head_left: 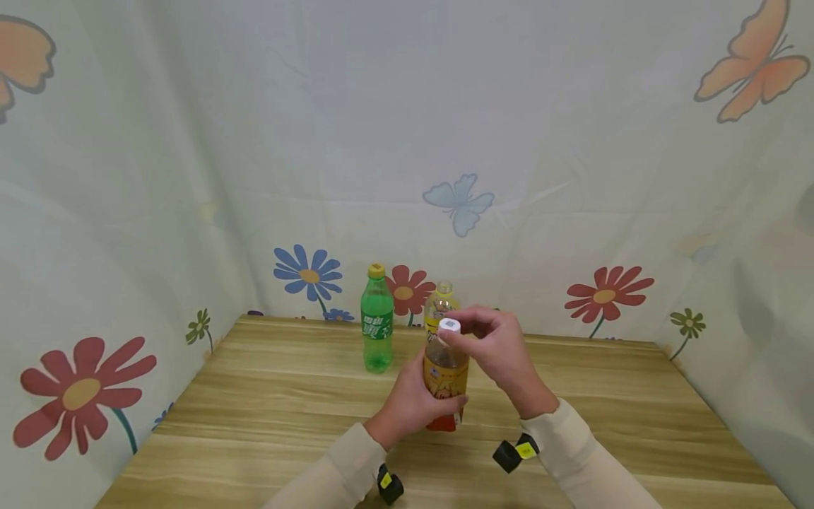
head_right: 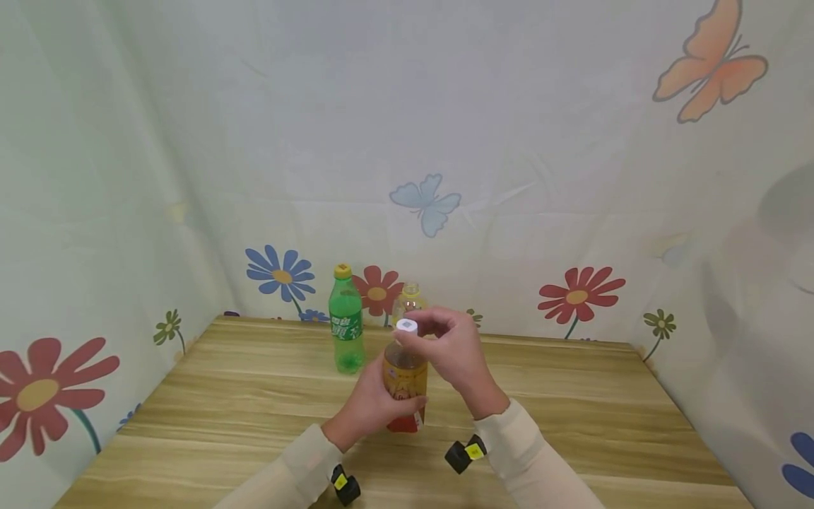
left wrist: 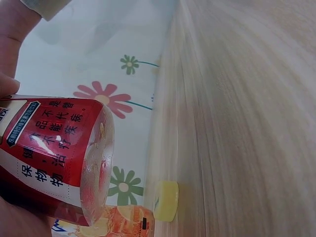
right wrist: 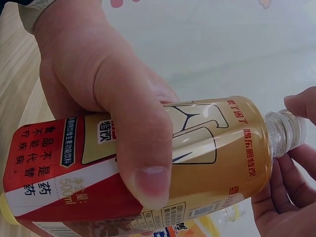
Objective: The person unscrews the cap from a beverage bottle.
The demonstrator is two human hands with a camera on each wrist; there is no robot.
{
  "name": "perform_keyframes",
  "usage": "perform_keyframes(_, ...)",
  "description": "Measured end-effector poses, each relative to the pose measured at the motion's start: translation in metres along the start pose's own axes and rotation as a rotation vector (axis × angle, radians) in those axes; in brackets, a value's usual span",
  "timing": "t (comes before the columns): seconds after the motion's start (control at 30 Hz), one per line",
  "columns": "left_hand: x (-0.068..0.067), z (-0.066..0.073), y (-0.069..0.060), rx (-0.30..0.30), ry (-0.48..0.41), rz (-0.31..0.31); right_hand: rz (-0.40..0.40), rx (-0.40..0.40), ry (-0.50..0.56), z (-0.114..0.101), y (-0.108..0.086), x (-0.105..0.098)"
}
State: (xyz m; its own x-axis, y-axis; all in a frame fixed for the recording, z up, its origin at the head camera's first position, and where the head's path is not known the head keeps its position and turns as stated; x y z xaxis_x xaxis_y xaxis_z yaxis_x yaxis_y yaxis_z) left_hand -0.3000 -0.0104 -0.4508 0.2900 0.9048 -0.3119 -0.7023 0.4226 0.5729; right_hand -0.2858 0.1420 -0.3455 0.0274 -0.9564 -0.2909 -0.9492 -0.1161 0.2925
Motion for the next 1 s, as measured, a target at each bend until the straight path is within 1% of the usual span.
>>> perform_keyframes(0.1,0.0,0.0,0.0,0.001,0.004,-0.002,-0.005,0.002,0.01,0.001,-0.001,-0.001)
perform_keyframes(0.33,0.002,0.002,0.001,-0.003,-0.001,0.0,0.011,0.055,0.044,0.004,-0.001,-0.007)
perform_keyframes(0.53,0.004,0.001,0.004,0.005,-0.02,-0.019,-0.014,0.032,0.114,0.008,0.0,-0.015)
perform_keyframes(0.63,0.005,0.001,0.006,-0.002,-0.024,-0.027,-0.013,0.024,0.134,0.01,-0.001,-0.02)
perform_keyframes(0.8,0.005,-0.001,0.011,-0.036,-0.03,-0.032,0.022,0.031,0.115,0.015,-0.005,-0.033)
perform_keyframes(0.93,0.008,-0.003,0.017,-0.043,-0.053,-0.041,0.047,0.032,0.071,0.017,-0.009,-0.045)
perform_keyframes(1.0,0.009,-0.002,0.019,-0.035,-0.059,-0.047,0.05,0.029,0.058,0.018,-0.01,-0.051)
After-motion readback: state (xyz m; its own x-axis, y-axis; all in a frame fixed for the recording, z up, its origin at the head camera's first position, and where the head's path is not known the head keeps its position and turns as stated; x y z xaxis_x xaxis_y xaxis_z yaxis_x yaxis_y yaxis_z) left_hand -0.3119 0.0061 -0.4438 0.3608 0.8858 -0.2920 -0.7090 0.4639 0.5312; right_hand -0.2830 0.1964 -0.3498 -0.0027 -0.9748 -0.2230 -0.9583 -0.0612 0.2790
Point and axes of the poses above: each hand's wrist, its own y-axis towards the middle knuckle, its own x-axis out of the palm, z = x × y, the point moved 3 cm from there along y, towards the middle knuckle, and after that the axes turned 12 degrees about x, right-handed, at the moved point
